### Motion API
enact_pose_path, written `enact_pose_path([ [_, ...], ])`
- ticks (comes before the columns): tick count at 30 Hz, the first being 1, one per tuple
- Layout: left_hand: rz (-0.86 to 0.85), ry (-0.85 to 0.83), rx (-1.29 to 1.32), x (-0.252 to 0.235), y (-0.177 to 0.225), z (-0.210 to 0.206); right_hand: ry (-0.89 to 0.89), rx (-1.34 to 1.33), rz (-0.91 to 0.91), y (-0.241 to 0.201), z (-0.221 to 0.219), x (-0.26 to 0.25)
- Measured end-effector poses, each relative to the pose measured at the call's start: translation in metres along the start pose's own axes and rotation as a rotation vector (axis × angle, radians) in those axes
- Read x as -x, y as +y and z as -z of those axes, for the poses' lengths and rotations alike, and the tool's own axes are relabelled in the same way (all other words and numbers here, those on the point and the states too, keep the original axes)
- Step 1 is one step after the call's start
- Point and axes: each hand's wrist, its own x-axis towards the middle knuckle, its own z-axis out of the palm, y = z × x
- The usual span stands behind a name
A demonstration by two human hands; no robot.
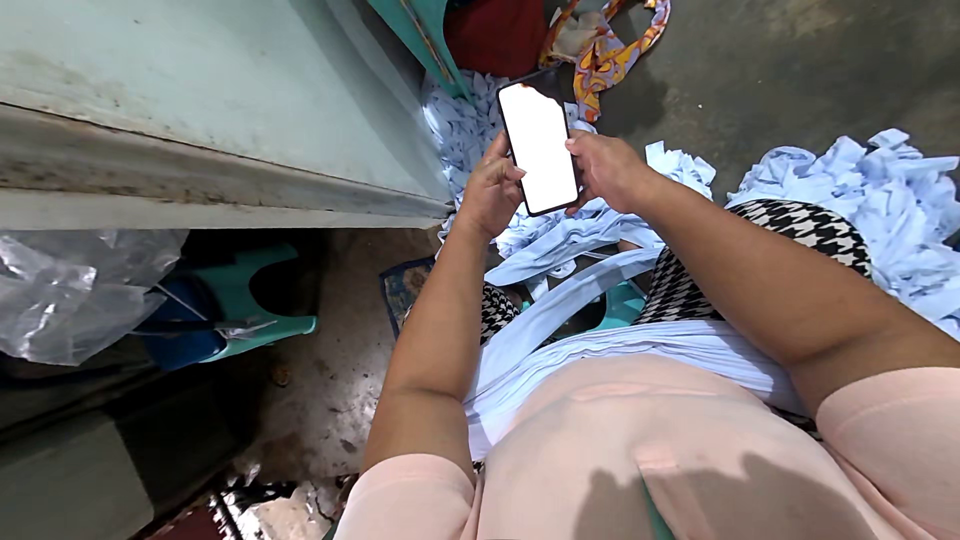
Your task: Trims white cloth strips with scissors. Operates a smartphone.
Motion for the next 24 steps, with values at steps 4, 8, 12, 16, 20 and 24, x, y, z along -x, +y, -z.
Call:
enact_pose_path([
  [4, -0.004, 0.025, 0.001, 0.0, 0.0, -0.002, -0.007, 0.02, 0.016, -0.003, 0.0, 0.001],
  [8, -0.031, 0.039, 0.011, 0.0, -0.001, -0.003, 0.012, 0.065, 0.093, -0.009, 0.002, 0.003],
  [12, -0.027, 0.039, 0.014, 0.0, -0.001, -0.004, 0.009, 0.094, 0.128, -0.011, 0.007, 0.002],
  [16, -0.01, 0.041, -0.007, 0.0, -0.001, -0.004, 0.023, 0.111, 0.119, -0.012, 0.006, 0.002],
  [20, -0.005, 0.045, -0.038, 0.0, 0.0, -0.006, 0.018, 0.116, 0.133, -0.01, 0.007, 0.001],
  [24, -0.001, 0.046, -0.04, 0.0, -0.001, -0.007, 0.031, 0.117, 0.133, -0.01, 0.006, 0.001],
])
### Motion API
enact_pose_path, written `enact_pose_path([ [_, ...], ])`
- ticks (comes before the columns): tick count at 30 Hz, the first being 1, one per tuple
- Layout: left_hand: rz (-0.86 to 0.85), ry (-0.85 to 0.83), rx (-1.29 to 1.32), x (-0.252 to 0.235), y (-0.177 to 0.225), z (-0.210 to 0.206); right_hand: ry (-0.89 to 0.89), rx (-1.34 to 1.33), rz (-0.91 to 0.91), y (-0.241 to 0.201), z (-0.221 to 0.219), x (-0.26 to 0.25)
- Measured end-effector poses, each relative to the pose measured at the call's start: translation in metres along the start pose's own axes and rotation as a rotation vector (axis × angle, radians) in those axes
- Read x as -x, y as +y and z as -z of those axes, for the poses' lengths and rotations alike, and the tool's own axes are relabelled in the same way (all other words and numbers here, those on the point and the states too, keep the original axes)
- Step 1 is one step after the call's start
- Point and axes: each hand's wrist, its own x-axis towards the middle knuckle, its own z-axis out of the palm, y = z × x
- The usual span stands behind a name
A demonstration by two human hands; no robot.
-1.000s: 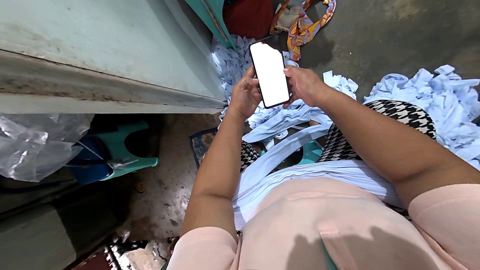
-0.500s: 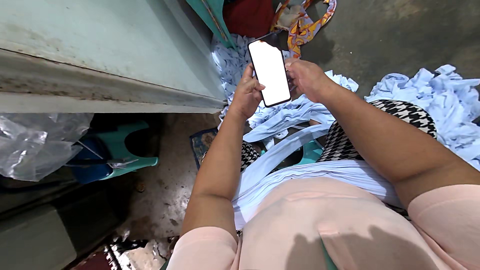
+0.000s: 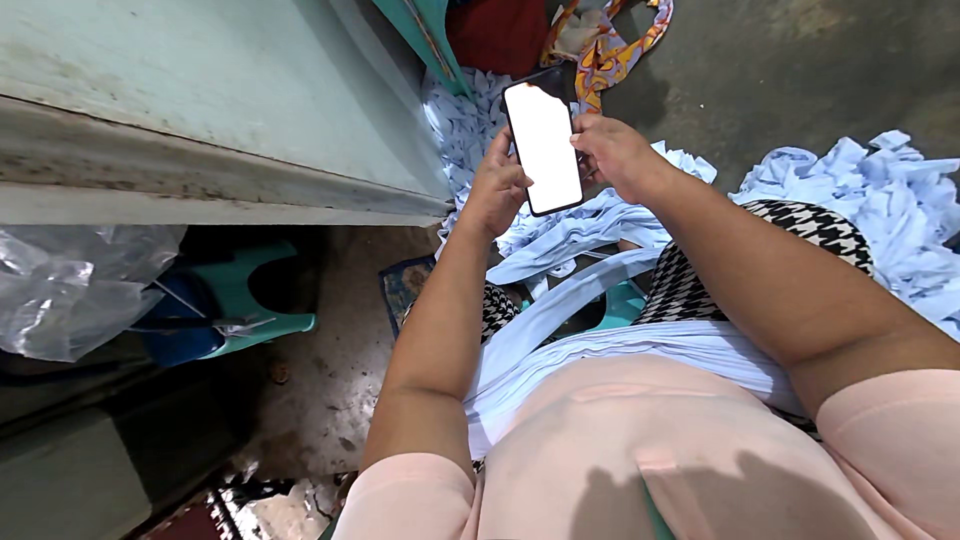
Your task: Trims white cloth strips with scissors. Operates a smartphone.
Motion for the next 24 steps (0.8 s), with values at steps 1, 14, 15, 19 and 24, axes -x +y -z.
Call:
enact_pose_path([
  [1, 0.001, 0.001, -0.001, 0.0, 0.0, 0.0, 0.002, 0.0, 0.002, 0.0, 0.0, 0.0],
  [14, 0.047, 0.035, 0.014, 0.0, 0.001, -0.002, -0.01, 0.014, 0.009, 0.001, 0.001, -0.001],
  [15, 0.048, 0.035, 0.016, 0.0, 0.001, -0.002, -0.01, 0.016, 0.007, 0.001, 0.001, -0.001],
  [19, 0.048, 0.033, 0.015, -0.001, 0.001, -0.002, -0.002, 0.044, -0.006, -0.001, -0.002, 0.002],
  [24, 0.047, 0.014, -0.013, 0.0, -0.001, -0.002, -0.002, 0.126, 0.092, 0.017, -0.01, -0.003],
])
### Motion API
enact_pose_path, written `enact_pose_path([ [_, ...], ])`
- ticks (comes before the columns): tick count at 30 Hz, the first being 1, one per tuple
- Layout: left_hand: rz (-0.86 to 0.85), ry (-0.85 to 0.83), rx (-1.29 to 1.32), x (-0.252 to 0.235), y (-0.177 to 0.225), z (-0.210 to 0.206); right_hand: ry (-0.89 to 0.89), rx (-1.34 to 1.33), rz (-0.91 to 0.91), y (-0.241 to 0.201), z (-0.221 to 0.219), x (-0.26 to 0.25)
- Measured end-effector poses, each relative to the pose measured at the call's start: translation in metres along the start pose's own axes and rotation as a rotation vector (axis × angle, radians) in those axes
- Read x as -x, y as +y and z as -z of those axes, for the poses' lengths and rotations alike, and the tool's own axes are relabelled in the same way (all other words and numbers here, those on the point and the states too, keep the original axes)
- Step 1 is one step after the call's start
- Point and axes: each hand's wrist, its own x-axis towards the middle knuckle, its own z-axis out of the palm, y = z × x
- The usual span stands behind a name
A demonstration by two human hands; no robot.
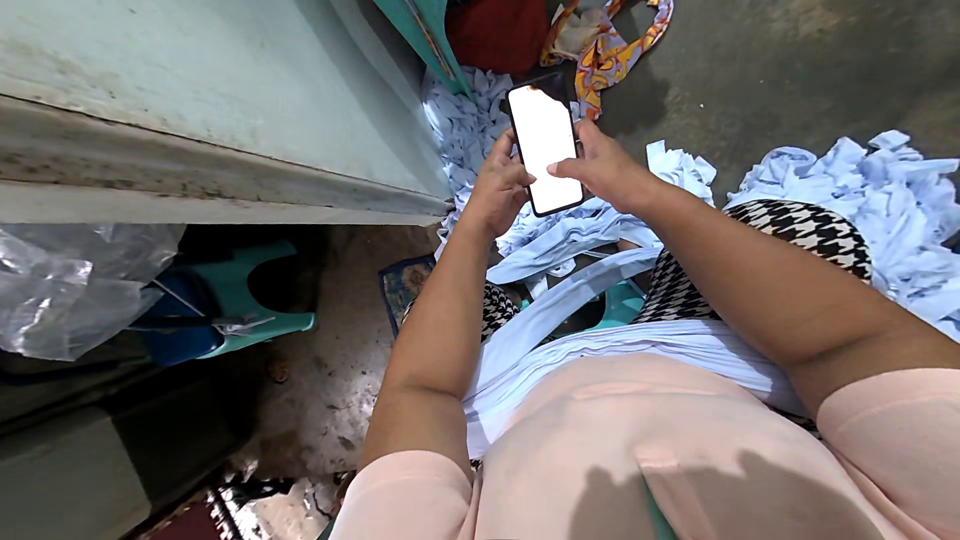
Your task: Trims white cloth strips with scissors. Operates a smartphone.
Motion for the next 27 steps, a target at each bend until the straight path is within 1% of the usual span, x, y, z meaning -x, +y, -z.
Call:
enact_pose_path([
  [4, 0.0, -0.012, -0.04, 0.0, -0.001, -0.001, 0.065, 0.109, 0.027, 0.009, -0.004, -0.004],
  [9, -0.009, -0.038, -0.028, 0.0, -0.002, -0.003, 0.09, 0.124, 0.037, 0.012, -0.004, -0.006],
  [16, -0.018, -0.027, -0.025, 0.001, 0.0, -0.003, 0.051, 0.056, 0.039, 0.006, -0.003, -0.004],
  [27, -0.024, -0.032, -0.022, 0.002, 0.002, -0.003, 0.064, 0.087, 0.03, 0.001, -0.002, -0.003],
])
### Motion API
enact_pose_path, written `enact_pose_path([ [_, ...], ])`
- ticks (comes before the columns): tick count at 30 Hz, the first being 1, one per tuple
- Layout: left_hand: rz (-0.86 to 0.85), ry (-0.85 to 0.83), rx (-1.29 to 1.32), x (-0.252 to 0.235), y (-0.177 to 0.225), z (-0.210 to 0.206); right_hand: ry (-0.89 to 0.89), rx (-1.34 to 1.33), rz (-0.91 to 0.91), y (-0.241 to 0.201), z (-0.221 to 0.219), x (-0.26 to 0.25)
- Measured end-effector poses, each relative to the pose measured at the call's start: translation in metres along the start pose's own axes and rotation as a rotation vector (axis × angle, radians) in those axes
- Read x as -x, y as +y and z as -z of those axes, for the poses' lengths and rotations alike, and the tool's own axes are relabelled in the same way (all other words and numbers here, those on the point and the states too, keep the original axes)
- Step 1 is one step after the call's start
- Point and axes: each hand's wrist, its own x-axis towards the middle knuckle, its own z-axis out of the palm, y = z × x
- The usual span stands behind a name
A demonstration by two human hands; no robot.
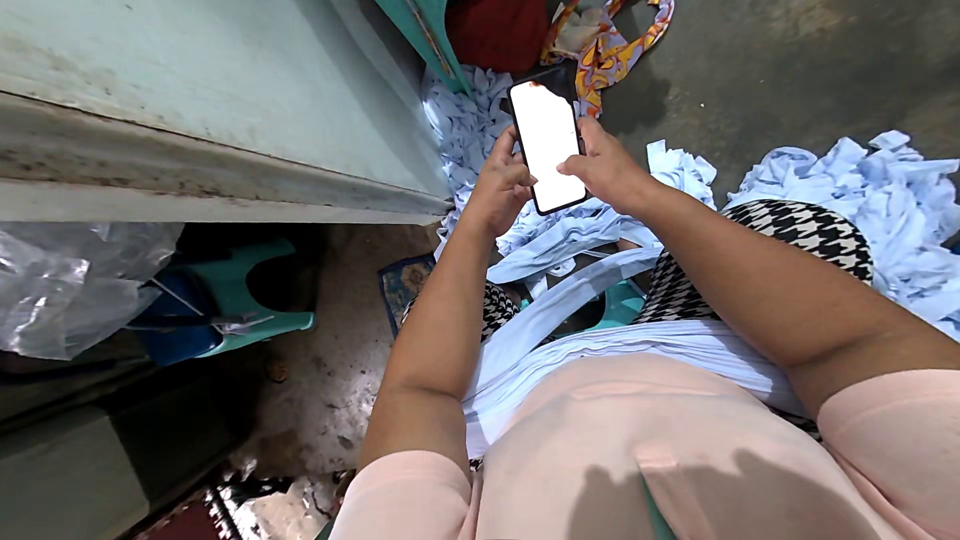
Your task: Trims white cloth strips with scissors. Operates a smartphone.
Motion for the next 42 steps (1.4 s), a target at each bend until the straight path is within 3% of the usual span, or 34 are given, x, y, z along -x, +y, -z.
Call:
enact_pose_path([
  [42, -0.026, -0.032, 0.016, 0.001, 0.003, 0.007, -0.078, -0.166, -0.018, -0.014, 0.013, 0.005],
])
